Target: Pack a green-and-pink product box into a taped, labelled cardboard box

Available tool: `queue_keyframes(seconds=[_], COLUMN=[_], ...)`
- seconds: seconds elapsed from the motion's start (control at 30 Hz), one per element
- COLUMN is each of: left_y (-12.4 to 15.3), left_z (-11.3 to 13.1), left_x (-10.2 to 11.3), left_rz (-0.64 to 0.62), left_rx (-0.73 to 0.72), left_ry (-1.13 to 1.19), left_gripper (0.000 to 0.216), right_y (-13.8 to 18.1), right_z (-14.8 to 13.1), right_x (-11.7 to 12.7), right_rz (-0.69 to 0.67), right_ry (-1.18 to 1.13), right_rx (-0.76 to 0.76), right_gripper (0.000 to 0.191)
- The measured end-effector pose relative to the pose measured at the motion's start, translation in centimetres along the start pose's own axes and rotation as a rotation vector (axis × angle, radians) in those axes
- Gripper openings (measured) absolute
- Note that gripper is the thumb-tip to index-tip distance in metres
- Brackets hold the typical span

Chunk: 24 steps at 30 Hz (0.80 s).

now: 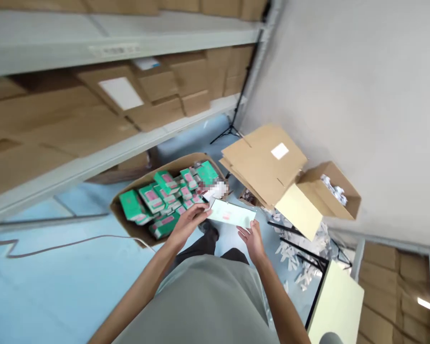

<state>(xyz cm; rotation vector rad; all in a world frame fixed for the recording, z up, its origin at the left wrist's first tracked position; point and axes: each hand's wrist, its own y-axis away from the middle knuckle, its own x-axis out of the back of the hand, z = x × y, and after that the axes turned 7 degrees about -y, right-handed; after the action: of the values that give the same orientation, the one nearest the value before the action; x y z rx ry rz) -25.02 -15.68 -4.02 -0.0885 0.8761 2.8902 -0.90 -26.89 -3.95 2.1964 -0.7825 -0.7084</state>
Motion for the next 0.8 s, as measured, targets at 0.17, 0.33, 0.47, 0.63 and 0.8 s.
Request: queue_keyframes(seconds=[0.17, 0.33, 0.47, 0.63, 0.8], left_y=[4.3, 11.6, 18.8, 27.0, 33.1], left_z=[2.7, 3.4, 1.8, -2.3, -5.7], left_x=[-10.1, -22.7, -31.8, -39.8, -45.3], left_rz=[-0.312, -0.568, -0.780, -1.060, -1.331], left_rx=[-0.197, -0.414, -0.561, -0.651, -0.692], left_ry=[-0.166, -0.293, -0.371, -0.496, -0.571], left_gripper=[0.056, 0.049, 0.048, 0.055, 0.060], right_y=[8.4, 17.0, 23.1, 28.9, 32.1], right_z=[-2.4, -1.6, 0.8, 4.1, 6.8], right_x=[8.3, 17.3, 23.3, 28.8, 32.0], right_rz=[0.077, 0.216, 0.290, 0.431, 0.582], right_ry=[-0.249, -0.521, -0.781, -1.080, -1.286], right_rx=[0.219, 0.385, 0.469, 0.623, 0.748], right_gripper=[0.059, 0.063, 0.065, 0.056, 0.051])
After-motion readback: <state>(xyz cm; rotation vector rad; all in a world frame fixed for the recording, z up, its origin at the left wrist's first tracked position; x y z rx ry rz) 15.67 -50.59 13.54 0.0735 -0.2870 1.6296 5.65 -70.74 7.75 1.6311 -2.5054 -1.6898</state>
